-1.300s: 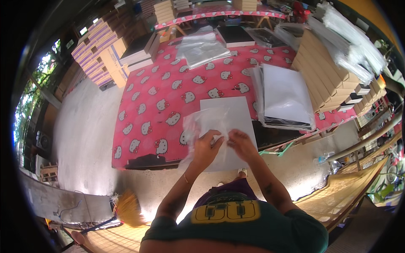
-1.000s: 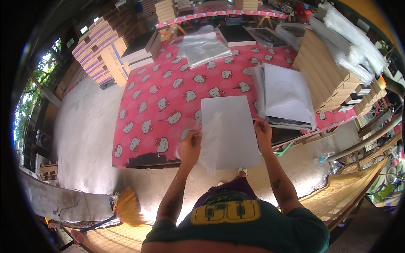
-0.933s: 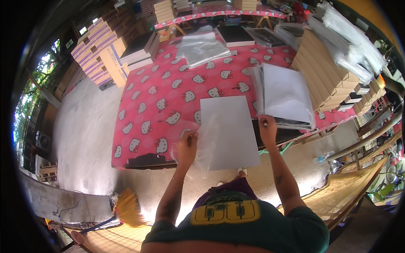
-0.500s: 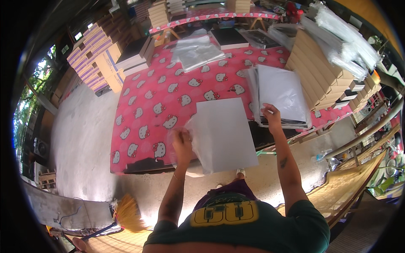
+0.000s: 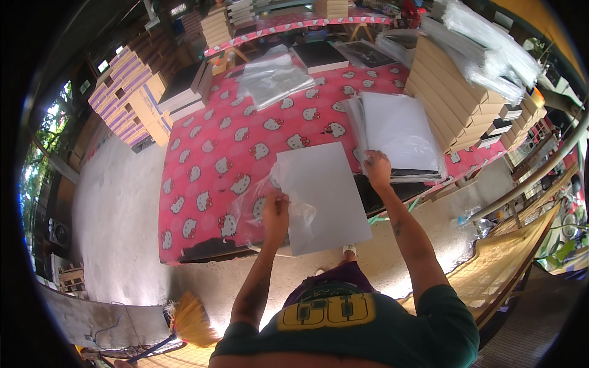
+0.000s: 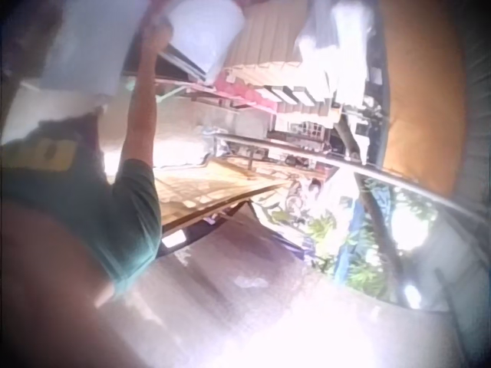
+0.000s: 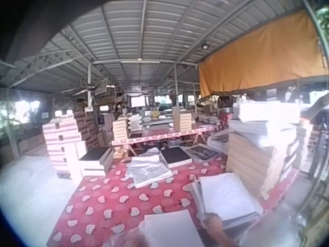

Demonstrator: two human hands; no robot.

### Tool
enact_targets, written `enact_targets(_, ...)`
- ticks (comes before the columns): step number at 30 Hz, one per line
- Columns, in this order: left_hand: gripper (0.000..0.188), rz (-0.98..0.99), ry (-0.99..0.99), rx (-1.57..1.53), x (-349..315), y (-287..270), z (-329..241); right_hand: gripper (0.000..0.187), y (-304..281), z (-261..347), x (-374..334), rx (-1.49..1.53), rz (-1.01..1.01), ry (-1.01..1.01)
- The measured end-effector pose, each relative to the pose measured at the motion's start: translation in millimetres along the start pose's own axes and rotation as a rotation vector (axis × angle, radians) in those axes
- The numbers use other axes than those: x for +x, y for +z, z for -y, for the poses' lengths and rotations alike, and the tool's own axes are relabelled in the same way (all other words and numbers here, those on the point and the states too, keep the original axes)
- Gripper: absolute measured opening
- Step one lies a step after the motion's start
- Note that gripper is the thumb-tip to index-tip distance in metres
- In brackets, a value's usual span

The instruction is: The person places a white sheet into a plastic bag, inserts a black binder, and then folds the bag before placing the finished item onto a stack.

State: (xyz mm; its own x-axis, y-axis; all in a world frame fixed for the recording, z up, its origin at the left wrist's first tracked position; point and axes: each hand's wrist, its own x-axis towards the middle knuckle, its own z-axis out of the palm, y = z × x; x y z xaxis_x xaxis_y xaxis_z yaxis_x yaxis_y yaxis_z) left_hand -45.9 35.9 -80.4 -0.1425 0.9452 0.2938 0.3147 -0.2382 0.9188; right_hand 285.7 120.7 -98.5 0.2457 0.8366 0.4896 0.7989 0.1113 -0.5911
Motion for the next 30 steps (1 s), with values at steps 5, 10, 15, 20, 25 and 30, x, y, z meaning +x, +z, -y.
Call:
enact_targets(5, 0.011, -0.128, -0.02, -0.116, -12, -30, 20, 0.037, -8, 9, -21, -0.097, -0.015, -0.066)
enact_targets(10, 0.009, -0.163, -0.079, -0.083, -16, -49, 20, 0.039, -27, 16, -48, -0.319, -0.055, -0.177)
enact_targets(15, 0.009, -0.158, -0.032, -0.015, -19, -49, 19, 0.04, -36, 15, -62, -0.085, -0.066, -0.17)
enact_targets(20, 0.012, -0.171, 0.011, -0.155, -19, -37, 17, 0.032, -30, 2, -67, 0.01, -0.083, -0.129)
enact_targets(25, 0.01, -0.137, 0.04, -0.285, -14, -28, 2, 0.031, -24, 64, -84, -0.077, -0.393, 0.034)
enact_targets(30, 0.015, 0.169, 0.112, -0.143, -17, 1, -40, 0.038, -4, 134, -96, 1.2, 0.679, 0.444)
